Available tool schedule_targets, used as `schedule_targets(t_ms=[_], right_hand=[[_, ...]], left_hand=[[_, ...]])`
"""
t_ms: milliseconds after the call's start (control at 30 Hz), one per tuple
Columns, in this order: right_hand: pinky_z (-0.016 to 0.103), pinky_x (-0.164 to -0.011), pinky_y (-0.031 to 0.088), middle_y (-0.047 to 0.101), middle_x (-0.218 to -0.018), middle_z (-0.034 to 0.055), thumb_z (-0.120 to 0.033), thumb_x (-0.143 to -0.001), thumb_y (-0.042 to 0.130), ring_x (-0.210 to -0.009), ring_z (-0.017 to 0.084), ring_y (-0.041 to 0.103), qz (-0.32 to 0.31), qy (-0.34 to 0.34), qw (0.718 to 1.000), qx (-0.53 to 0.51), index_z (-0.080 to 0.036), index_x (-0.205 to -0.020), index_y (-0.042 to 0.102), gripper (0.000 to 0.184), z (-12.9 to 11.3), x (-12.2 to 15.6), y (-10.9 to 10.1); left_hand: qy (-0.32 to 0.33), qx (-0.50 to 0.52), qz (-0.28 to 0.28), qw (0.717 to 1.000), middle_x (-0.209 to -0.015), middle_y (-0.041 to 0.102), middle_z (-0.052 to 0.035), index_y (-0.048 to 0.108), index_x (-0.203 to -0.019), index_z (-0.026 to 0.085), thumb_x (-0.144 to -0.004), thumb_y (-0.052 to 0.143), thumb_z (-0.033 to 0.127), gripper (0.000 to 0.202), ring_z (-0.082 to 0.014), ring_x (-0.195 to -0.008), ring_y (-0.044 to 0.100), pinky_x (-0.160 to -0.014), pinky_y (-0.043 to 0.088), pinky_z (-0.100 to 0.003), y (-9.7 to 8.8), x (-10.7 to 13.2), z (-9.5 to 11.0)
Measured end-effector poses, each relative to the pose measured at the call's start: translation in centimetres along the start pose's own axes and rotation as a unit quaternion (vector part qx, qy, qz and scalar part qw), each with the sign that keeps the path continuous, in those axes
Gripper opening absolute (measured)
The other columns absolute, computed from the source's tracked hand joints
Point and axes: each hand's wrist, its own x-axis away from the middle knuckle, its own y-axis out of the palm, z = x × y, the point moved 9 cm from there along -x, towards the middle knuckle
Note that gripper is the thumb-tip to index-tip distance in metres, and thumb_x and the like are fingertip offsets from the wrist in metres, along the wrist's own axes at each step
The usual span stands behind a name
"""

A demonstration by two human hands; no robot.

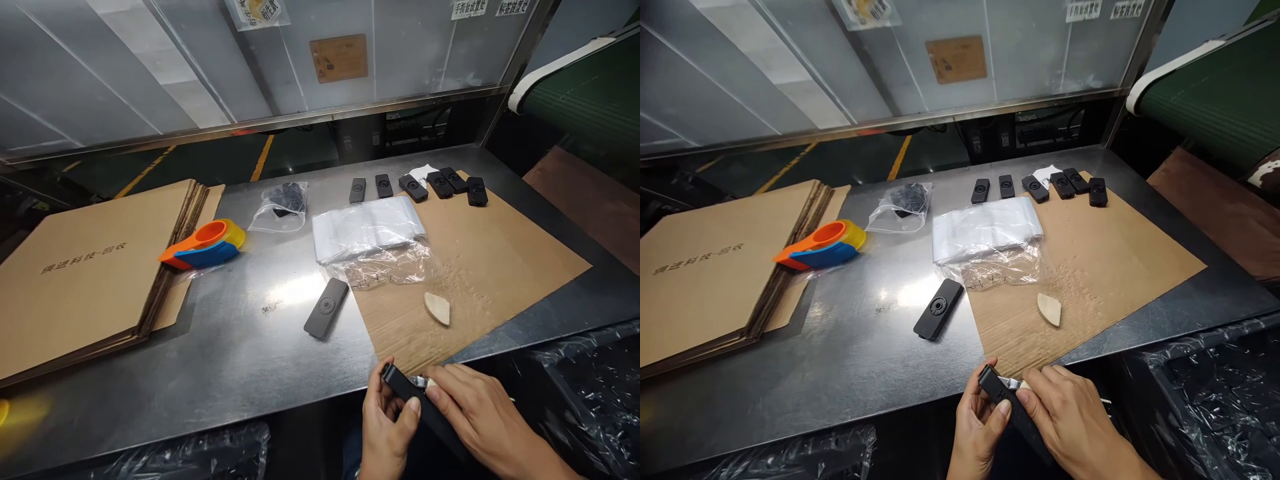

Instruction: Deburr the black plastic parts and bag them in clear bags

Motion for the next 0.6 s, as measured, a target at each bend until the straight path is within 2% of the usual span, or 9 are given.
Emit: schedule_targets(t_ms=[133,400,600], right_hand=[[0.028,-0.059,0.036,0.059,-0.072,0.0002,-0.037,-0.097,0.027,-0.067,0.017,0.056,-0.002,0.004,0.999,0.034,-0.024,-0.079,0.054,0.035,0.1,0.0,0.4],[0.028,-0.057,0.032,0.059,-0.071,-0.0012,-0.038,-0.097,0.027,-0.066,0.017,0.056,0.002,0.014,0.999,0.040,-0.024,-0.077,0.052,0.035,0.8,0.0,0.7],[0.027,-0.061,0.035,0.059,-0.073,-0.0015,-0.039,-0.098,0.026,-0.069,0.016,0.056,-0.009,0.025,1.000,-0.010,-0.025,-0.081,0.053,0.035,1.0,0.0,0.4]], left_hand=[[0.001,-0.016,-0.008,1.000,-0.089,0.064,-0.0092,0.046,-0.118,0.012,-0.059,0.075,0.046,0.074,-0.0190,-0.079,0.060,-0.067,0.046,-0.026,0.0,0.0,-0.3],[-0.001,-0.032,-0.021,0.999,-0.087,0.064,-0.0085,0.044,-0.120,0.012,-0.059,0.074,0.047,0.077,-0.0195,-0.079,0.059,-0.068,0.044,-0.027,0.3,0.3,-0.3],[-0.007,-0.015,-0.035,0.999,-0.087,0.065,-0.0083,0.046,-0.117,0.014,-0.059,0.074,0.046,0.072,-0.0188,-0.078,0.059,-0.069,0.044,-0.028,0.7,0.3,-0.1]])
